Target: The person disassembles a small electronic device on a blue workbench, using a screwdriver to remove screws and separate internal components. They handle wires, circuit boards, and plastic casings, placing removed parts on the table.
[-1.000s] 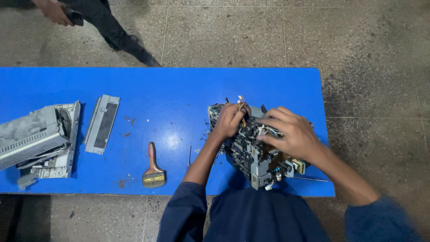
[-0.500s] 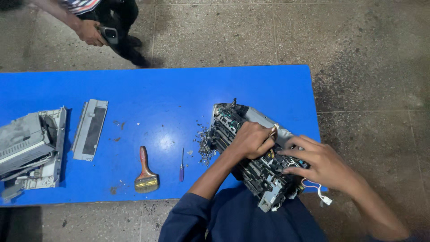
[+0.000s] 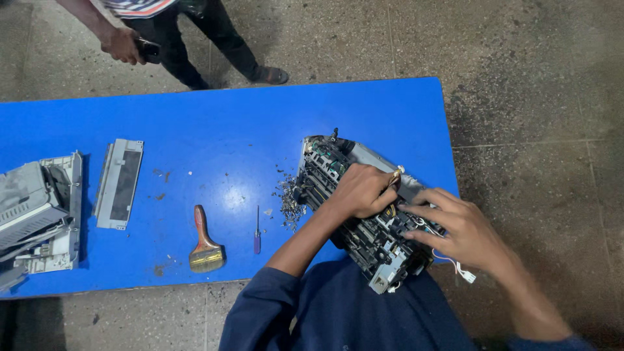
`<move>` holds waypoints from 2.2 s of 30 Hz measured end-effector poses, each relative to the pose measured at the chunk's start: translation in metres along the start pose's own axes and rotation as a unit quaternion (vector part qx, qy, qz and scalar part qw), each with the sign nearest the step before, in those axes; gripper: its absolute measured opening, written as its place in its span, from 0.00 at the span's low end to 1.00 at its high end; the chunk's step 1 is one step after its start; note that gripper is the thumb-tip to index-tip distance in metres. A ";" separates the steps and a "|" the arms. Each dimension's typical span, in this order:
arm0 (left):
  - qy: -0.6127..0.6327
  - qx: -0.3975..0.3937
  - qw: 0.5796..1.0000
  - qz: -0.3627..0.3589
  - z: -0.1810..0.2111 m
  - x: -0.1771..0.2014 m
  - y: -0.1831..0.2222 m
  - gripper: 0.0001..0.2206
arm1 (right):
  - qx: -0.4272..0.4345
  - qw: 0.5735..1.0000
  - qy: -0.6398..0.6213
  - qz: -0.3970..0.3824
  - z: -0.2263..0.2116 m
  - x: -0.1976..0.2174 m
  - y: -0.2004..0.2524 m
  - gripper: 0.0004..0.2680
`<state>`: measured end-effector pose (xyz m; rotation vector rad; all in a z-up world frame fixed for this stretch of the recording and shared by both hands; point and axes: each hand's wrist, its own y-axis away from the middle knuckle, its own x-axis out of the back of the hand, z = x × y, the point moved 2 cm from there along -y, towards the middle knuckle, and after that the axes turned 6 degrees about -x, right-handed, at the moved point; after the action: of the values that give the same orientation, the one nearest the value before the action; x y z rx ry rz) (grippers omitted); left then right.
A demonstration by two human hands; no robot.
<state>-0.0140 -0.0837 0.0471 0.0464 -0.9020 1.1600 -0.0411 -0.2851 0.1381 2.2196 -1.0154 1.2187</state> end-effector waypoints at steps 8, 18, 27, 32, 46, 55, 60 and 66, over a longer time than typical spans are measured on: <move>-0.001 0.011 1.000 0.001 -0.001 0.005 0.003 0.13 | -0.005 0.998 0.043 0.037 0.000 -0.007 0.005 0.17; -0.004 0.024 1.000 -0.015 0.001 0.004 0.007 0.13 | 0.071 0.993 0.079 -0.057 0.012 0.001 -0.010 0.15; -0.015 0.026 1.000 0.006 0.000 0.002 0.009 0.13 | 0.121 0.989 0.061 -0.062 0.006 0.002 -0.023 0.14; -0.006 0.010 1.000 0.017 0.001 0.002 0.011 0.12 | 0.111 0.991 0.031 -0.060 0.003 0.005 -0.024 0.14; -0.024 0.005 1.000 -0.020 0.000 -0.004 0.002 0.13 | 0.360 0.921 0.138 -0.048 0.002 0.013 -0.032 0.11; -0.016 -0.003 1.000 0.013 -0.001 0.003 0.015 0.12 | 0.444 0.876 0.158 0.107 -0.001 -0.004 -0.017 0.15; -0.015 0.001 1.000 0.012 -0.006 0.001 0.019 0.12 | 0.372 0.912 0.154 0.082 -0.004 -0.010 -0.013 0.05; -0.026 0.011 1.000 -0.004 -0.009 -0.007 0.017 0.14 | 0.130 0.987 0.082 0.047 -0.022 0.000 0.000 0.14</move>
<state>-0.0235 -0.0778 0.0298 0.0991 -0.9341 1.1656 -0.0533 -0.2707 0.1497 2.2342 -0.9501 1.6294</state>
